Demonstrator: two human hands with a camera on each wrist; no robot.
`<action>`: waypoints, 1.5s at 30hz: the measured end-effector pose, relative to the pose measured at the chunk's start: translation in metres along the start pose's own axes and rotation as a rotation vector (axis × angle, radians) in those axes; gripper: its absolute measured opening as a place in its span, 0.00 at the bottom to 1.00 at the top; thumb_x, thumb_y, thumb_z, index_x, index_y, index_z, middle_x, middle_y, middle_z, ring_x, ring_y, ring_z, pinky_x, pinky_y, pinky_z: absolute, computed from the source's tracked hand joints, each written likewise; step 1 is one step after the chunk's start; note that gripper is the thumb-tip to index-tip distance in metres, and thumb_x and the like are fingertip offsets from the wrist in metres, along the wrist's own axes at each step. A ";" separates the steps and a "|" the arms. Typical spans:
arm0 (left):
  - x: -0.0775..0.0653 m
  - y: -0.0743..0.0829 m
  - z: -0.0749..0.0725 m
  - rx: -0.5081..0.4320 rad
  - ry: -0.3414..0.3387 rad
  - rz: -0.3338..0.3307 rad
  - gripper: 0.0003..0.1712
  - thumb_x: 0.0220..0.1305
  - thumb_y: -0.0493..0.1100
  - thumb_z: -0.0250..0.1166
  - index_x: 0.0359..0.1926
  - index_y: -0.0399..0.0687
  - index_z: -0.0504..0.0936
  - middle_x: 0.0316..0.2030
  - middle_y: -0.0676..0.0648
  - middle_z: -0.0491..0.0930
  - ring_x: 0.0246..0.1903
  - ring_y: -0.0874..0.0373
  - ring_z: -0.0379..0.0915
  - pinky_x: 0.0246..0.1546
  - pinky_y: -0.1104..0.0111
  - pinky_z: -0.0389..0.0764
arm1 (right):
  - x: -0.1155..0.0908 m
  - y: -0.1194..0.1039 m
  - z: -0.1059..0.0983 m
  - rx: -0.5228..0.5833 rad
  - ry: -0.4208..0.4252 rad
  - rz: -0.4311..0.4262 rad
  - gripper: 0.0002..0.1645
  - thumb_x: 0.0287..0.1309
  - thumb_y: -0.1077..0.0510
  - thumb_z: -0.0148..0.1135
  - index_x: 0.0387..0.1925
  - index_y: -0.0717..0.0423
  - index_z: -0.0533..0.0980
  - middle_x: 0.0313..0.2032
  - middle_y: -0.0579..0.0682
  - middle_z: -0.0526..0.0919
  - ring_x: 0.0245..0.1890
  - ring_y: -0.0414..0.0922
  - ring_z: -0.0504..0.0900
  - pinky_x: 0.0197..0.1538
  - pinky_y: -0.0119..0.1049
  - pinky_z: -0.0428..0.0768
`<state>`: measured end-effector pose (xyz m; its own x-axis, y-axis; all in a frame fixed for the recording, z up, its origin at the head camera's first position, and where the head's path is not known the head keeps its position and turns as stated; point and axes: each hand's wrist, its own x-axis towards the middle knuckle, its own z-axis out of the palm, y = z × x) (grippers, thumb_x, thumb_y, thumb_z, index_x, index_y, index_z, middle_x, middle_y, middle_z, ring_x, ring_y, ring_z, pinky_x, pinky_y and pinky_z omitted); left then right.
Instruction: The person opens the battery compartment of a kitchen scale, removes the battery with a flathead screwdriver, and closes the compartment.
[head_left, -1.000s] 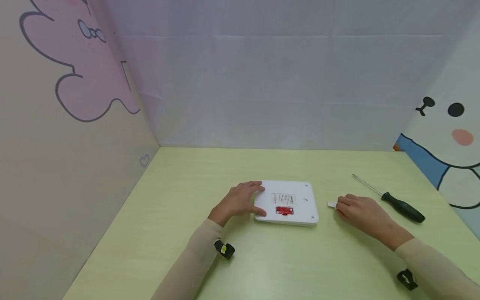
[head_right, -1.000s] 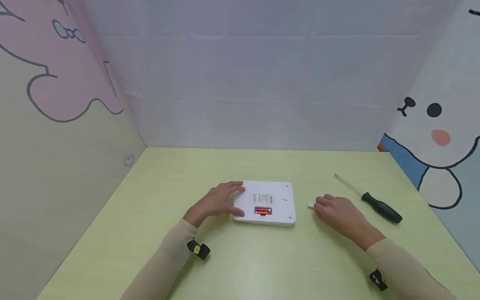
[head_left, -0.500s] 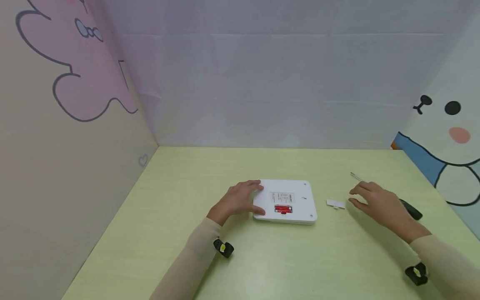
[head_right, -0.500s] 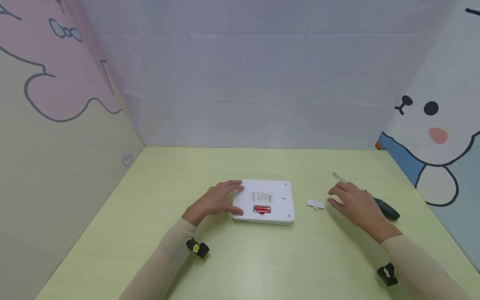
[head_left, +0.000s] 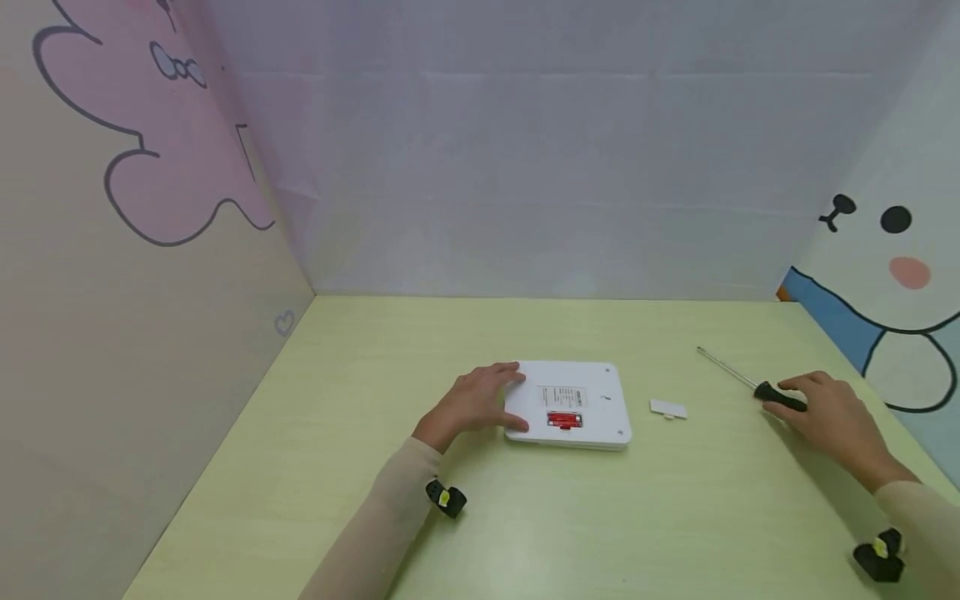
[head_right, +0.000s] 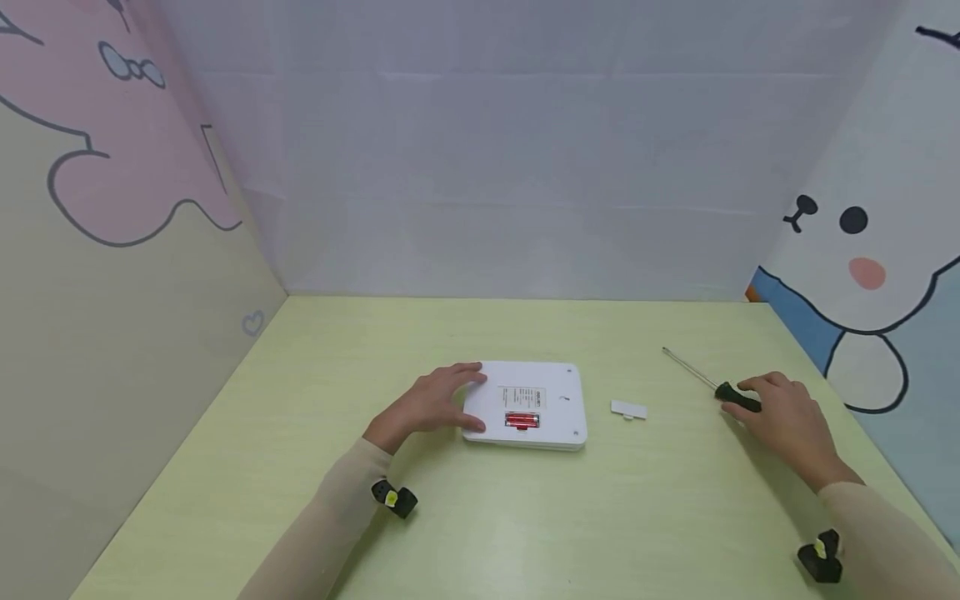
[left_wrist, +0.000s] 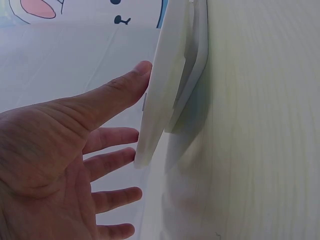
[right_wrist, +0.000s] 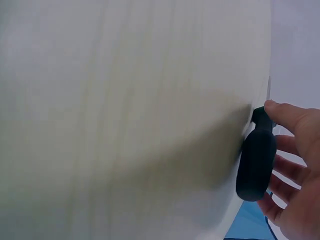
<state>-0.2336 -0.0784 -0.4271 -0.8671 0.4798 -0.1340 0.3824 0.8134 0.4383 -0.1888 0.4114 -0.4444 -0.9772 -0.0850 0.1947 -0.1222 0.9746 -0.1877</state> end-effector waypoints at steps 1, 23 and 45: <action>0.000 0.000 0.000 0.000 0.001 -0.001 0.46 0.50 0.61 0.75 0.69 0.55 0.70 0.74 0.52 0.59 0.72 0.48 0.55 0.68 0.47 0.59 | -0.001 0.003 0.000 0.012 -0.030 0.024 0.37 0.58 0.43 0.67 0.48 0.76 0.75 0.47 0.78 0.72 0.42 0.73 0.73 0.41 0.64 0.72; 0.000 0.001 0.000 -0.004 -0.007 0.009 0.46 0.51 0.61 0.74 0.69 0.55 0.69 0.74 0.53 0.58 0.72 0.48 0.55 0.68 0.46 0.60 | -0.003 0.008 0.008 0.266 -0.001 0.193 0.34 0.65 0.42 0.59 0.52 0.71 0.73 0.50 0.76 0.72 0.46 0.69 0.71 0.38 0.55 0.72; -0.002 0.004 0.000 0.008 0.008 -0.002 0.48 0.48 0.64 0.74 0.68 0.56 0.69 0.74 0.53 0.58 0.73 0.49 0.54 0.68 0.47 0.60 | 0.012 -0.079 -0.039 0.397 0.075 -0.019 0.18 0.57 0.50 0.70 0.47 0.51 0.79 0.37 0.39 0.74 0.26 0.31 0.70 0.26 0.31 0.68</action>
<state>-0.2299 -0.0762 -0.4252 -0.8701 0.4760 -0.1279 0.3834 0.8167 0.4312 -0.1840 0.3418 -0.3893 -0.9604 -0.0723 0.2689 -0.2119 0.8162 -0.5375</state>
